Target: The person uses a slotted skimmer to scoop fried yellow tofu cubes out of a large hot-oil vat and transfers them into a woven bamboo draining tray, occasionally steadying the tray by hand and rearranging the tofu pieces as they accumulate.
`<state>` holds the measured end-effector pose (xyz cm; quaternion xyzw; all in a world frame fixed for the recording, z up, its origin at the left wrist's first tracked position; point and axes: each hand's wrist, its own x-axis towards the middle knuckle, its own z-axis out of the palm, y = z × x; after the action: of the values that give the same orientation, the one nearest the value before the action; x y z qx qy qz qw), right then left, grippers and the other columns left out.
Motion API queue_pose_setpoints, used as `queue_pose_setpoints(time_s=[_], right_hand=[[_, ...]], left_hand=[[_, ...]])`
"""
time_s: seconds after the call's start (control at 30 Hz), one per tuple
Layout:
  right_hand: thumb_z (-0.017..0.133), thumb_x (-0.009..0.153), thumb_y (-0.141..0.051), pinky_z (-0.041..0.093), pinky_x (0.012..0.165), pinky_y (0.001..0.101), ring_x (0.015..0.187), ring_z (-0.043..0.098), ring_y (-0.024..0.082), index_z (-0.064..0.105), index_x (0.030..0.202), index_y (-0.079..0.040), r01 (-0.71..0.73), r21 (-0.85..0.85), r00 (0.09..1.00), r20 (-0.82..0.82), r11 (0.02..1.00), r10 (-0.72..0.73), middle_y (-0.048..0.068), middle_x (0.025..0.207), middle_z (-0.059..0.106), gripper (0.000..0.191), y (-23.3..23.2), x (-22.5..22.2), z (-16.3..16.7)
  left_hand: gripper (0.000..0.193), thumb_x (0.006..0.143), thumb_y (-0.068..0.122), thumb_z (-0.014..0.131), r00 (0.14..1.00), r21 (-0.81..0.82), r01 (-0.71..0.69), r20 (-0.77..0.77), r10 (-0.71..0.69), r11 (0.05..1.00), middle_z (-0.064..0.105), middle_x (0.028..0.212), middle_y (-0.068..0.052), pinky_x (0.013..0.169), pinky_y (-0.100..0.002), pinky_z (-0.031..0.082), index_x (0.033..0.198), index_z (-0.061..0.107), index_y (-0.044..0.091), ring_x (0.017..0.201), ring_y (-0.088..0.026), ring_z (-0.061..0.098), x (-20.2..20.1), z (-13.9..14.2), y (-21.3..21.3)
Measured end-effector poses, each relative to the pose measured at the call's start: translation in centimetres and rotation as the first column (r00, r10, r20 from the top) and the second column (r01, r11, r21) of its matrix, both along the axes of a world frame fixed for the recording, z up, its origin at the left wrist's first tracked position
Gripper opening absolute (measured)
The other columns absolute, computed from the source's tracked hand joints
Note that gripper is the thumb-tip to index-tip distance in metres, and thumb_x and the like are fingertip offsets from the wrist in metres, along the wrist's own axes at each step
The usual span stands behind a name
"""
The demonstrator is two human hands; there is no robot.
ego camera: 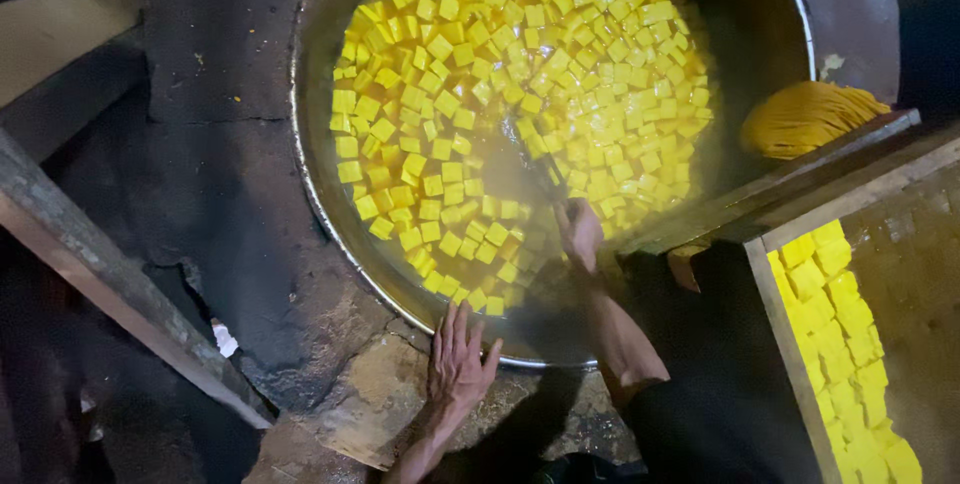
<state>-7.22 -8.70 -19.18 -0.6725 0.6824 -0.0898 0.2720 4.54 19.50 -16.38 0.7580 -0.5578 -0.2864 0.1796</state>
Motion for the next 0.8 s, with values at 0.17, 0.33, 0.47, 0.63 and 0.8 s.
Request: queue_pose_setpoints(time_s=[0.17,0.33,0.47,0.63,0.8], right_hand=[[0.069,0.098,-0.045,0.053,0.08,0.0462,0.092,0.069,0.036,0.072,0.111,-0.002,-0.029,0.124,0.995,0.102,0.992,0.017,0.021,0.102,0.073,0.045,-0.9,0.4,-0.3],[0.069,0.097,-0.04,0.056,0.068,0.0383,0.072,0.071,0.024,0.073,0.105,0.002,0.026,0.135,0.929,0.362,0.991,-0.074,0.018,0.084,0.075,0.043,-3.1,4.3,-1.7],[0.069,0.095,-0.031,0.056,0.061,0.0322,0.067,0.069,0.015,0.07,0.107,0.002,0.088,0.093,0.813,0.569,0.992,-0.125,0.009,0.081,0.071,0.035,-3.0,7.0,-1.2],[0.072,0.096,-0.028,0.054,0.059,0.0288,0.066,0.062,0.012,0.067,0.104,-0.001,0.113,0.19,0.613,0.759,0.975,-0.219,0.003,0.078,0.067,0.029,3.1,4.5,0.9],[0.075,0.095,-0.03,0.05,0.054,0.0284,0.061,0.06,0.011,0.065,0.099,0.002,0.105,0.365,0.677,0.655,0.925,-0.336,0.003,0.074,0.066,0.033,9.9,-0.4,2.5]], left_hand=[[0.051,0.094,0.042,0.063,0.999,0.037,0.031,0.019,-0.032,0.999,0.033,0.155,-0.027,0.116,-0.058,0.026,0.118,0.066,-0.003,0.147,-0.042,0.025,0.2,-0.2,-0.3],[0.05,0.094,0.04,0.064,1.0,0.014,0.001,0.0,-0.001,1.0,0.039,0.153,-0.025,0.115,-0.055,0.029,0.119,0.067,-0.003,0.147,-0.04,0.028,0.1,0.8,-0.2],[0.046,0.091,0.038,0.065,0.999,-0.038,-0.035,0.004,0.035,0.999,0.042,0.151,-0.024,0.115,-0.053,0.032,0.116,0.069,-0.001,0.147,-0.04,0.03,0.0,1.4,-0.5],[0.046,0.092,0.037,0.068,0.999,-0.057,-0.032,0.013,0.033,0.998,0.043,0.15,-0.025,0.114,-0.054,0.032,0.117,0.068,-0.002,0.147,-0.041,0.031,0.1,1.5,-0.2],[0.045,0.091,0.036,0.067,0.999,-0.068,-0.044,0.011,0.045,0.997,0.045,0.15,-0.023,0.115,-0.053,0.033,0.116,0.069,-0.001,0.146,-0.04,0.033,-0.1,1.7,0.1]])
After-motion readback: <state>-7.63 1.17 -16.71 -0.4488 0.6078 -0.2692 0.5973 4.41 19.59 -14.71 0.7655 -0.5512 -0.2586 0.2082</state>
